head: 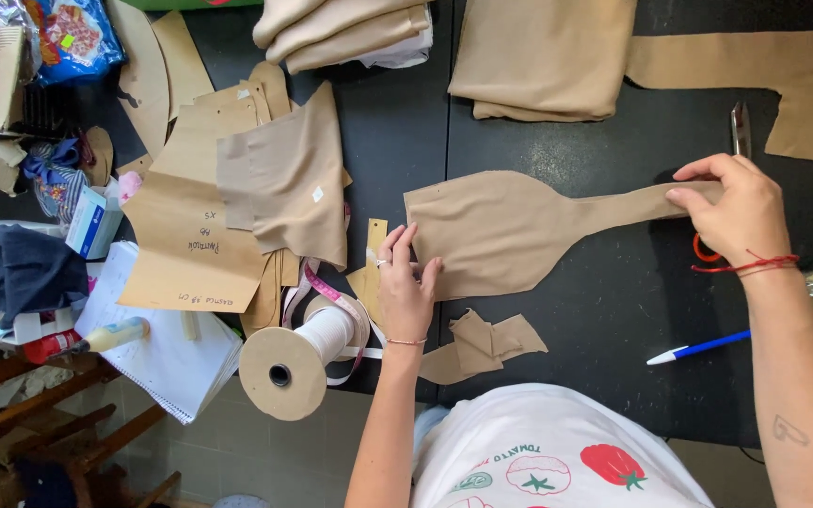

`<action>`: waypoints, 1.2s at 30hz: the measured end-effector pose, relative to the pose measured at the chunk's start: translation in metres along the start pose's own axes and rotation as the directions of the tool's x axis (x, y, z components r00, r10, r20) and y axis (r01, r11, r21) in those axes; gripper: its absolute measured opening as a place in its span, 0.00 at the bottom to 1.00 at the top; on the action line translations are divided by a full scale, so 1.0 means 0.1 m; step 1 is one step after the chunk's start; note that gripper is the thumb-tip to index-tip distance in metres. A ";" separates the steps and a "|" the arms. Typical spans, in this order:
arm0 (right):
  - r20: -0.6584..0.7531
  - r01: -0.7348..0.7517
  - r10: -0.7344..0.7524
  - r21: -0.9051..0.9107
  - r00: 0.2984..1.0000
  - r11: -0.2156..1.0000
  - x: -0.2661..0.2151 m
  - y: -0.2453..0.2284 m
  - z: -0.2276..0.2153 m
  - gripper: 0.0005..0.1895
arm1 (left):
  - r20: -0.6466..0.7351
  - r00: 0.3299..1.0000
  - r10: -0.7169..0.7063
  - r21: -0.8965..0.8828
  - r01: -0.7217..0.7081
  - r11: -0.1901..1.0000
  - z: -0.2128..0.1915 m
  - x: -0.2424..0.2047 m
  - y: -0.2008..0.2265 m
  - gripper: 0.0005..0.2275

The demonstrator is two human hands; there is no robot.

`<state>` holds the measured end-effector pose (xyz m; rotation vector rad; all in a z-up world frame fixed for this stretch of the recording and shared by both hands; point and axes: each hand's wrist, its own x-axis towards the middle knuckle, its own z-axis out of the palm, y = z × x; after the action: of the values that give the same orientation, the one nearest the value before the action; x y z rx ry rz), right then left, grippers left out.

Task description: The person uses a green electric fabric cutter to cut a large piece of beige fabric on a black table. They then use orange-handled scissors to trim the edges of the cut fabric pieces. Finally, they place a paper pattern on the fabric and trace its outline with a blue pen.

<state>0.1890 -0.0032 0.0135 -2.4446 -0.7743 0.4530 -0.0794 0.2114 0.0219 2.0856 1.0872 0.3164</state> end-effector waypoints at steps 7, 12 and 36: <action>-0.007 0.004 -0.004 0.037 1.000 0.999 0.10 -0.43 -0.55 0.02 | 0.123 0.992 0.016 -0.334 0.026 0.942 -0.24 0.00 0.45 0.15; -0.070 0.281 -0.276 0.071 0.959 0.957 0.24 -0.66 -1.14 0.04 | 0.211 0.977 0.017 -0.662 0.130 0.738 -0.07 -0.50 0.87 0.04; 0.284 -0.488 0.426 0.206 0.859 0.848 -0.63 0.64 -0.27 0.31 | 0.526 0.524 0.669 0.014 -0.792 0.610 1.45 -0.95 0.77 0.17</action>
<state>0.1795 -0.0967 0.0076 -2.3237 -0.1709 0.9704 -0.0155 0.0352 -0.0117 2.5885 -0.1429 0.0372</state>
